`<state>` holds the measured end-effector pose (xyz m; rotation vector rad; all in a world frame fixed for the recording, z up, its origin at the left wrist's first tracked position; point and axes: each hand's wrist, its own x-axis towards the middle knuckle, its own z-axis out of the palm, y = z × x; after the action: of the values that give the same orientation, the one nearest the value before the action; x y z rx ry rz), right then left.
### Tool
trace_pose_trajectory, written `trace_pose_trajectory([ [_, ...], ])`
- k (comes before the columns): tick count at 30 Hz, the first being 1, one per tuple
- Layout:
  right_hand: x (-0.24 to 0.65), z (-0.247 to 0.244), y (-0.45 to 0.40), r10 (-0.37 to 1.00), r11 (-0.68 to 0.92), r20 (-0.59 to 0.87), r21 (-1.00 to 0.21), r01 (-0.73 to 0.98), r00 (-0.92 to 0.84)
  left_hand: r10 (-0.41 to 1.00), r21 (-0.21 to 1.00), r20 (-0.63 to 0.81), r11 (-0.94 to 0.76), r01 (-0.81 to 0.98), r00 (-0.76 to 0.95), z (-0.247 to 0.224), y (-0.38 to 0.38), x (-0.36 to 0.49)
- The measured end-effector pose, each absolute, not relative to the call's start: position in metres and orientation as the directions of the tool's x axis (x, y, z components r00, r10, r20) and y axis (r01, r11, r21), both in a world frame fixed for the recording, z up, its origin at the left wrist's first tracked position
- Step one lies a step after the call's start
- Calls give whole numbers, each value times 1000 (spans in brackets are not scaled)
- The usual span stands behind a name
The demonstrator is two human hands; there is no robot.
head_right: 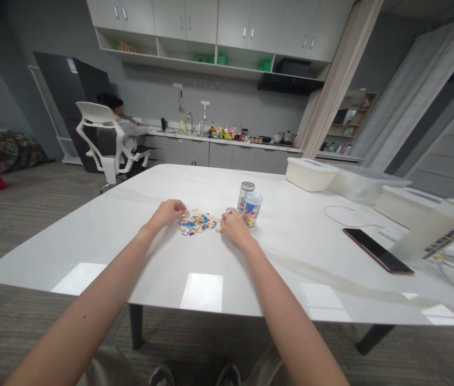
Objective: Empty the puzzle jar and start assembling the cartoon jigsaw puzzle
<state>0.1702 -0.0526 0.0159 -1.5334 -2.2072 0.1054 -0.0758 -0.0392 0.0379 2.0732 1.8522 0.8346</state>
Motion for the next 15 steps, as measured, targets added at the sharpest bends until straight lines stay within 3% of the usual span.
trace_pose_trajectory([
  [5,169,13,-51,864,486,311,-306,819,-397,971,554,235,-108,825,-31,40,-41,-76],
  [15,169,18,-55,874,467,286,-264,844,-394,967,580,224,-32,814,-122,35,-35,-80],
])
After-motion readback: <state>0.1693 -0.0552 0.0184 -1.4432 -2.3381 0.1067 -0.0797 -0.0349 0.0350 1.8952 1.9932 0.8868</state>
